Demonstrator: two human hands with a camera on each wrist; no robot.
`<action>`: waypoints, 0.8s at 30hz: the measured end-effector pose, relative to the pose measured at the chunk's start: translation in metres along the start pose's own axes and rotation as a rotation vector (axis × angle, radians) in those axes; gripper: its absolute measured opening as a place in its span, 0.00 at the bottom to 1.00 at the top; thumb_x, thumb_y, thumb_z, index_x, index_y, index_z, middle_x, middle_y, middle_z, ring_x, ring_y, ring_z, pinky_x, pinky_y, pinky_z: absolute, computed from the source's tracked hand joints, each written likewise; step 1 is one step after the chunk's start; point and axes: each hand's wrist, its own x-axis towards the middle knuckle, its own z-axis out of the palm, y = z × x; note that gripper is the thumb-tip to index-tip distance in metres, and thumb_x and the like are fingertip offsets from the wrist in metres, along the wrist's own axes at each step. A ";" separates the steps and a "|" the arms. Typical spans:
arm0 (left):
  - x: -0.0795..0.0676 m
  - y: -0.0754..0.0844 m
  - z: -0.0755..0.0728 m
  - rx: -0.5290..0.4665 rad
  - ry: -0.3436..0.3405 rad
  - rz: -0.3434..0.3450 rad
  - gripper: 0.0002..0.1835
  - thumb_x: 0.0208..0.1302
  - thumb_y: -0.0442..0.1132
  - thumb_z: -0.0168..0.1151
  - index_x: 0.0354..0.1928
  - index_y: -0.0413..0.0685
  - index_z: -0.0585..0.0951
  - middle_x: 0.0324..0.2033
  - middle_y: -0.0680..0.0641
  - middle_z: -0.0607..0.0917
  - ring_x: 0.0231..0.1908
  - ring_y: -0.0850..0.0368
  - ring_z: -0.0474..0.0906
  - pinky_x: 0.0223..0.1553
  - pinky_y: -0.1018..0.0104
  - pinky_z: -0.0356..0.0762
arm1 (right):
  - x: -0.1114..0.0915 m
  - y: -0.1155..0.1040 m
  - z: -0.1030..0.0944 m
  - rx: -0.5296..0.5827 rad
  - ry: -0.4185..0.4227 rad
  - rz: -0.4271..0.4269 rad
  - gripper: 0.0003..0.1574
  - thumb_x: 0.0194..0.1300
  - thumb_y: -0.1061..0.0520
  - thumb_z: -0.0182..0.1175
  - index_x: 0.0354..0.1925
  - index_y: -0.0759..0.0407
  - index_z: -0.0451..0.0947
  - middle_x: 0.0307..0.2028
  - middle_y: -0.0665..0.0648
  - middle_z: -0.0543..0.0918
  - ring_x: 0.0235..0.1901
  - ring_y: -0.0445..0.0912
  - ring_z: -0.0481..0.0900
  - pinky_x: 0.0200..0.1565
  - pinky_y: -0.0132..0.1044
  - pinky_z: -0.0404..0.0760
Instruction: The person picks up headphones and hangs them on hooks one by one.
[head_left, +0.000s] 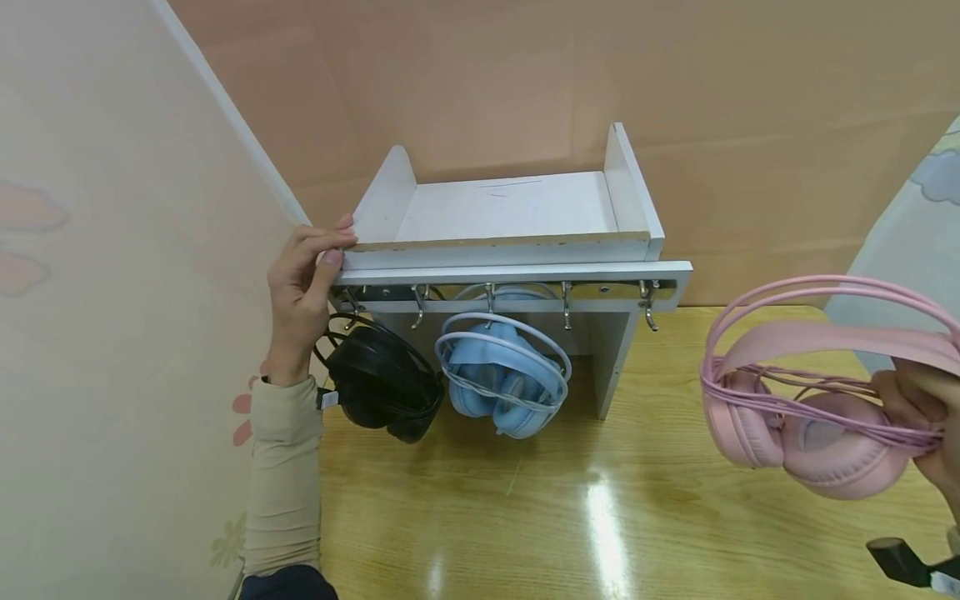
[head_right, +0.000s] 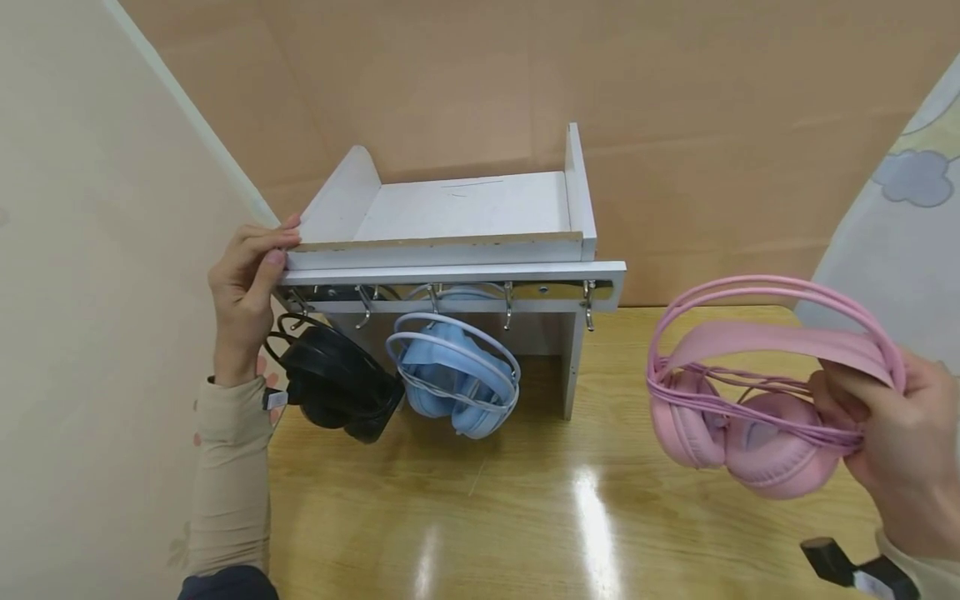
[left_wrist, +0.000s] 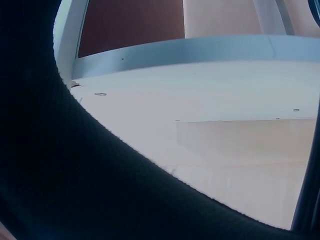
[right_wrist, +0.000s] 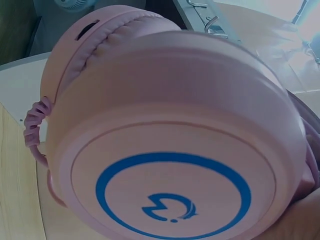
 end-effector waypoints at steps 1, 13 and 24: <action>0.000 0.000 0.000 -0.001 0.001 0.002 0.11 0.73 0.21 0.55 0.48 0.20 0.85 0.45 0.50 0.86 0.64 0.47 0.85 0.74 0.51 0.76 | 0.000 0.000 0.002 -0.008 -0.010 0.002 0.30 0.81 0.69 0.14 0.21 0.64 0.49 0.12 0.53 0.52 0.09 0.43 0.49 0.12 0.32 0.47; 0.001 -0.001 -0.001 -0.008 -0.010 0.011 0.11 0.72 0.25 0.61 0.47 0.21 0.85 0.45 0.50 0.86 0.64 0.47 0.85 0.71 0.56 0.80 | 0.012 0.007 0.021 -0.057 -0.095 -0.105 0.27 0.78 0.76 0.24 0.21 0.62 0.48 0.11 0.52 0.53 0.08 0.42 0.51 0.18 0.32 0.55; 0.002 -0.003 -0.001 -0.002 -0.010 0.015 0.10 0.72 0.27 0.63 0.47 0.21 0.86 0.45 0.50 0.86 0.63 0.47 0.85 0.71 0.56 0.80 | 0.005 0.007 0.024 0.003 -0.171 0.008 0.33 0.78 0.72 0.15 0.15 0.59 0.47 0.13 0.54 0.54 0.09 0.42 0.51 0.15 0.32 0.53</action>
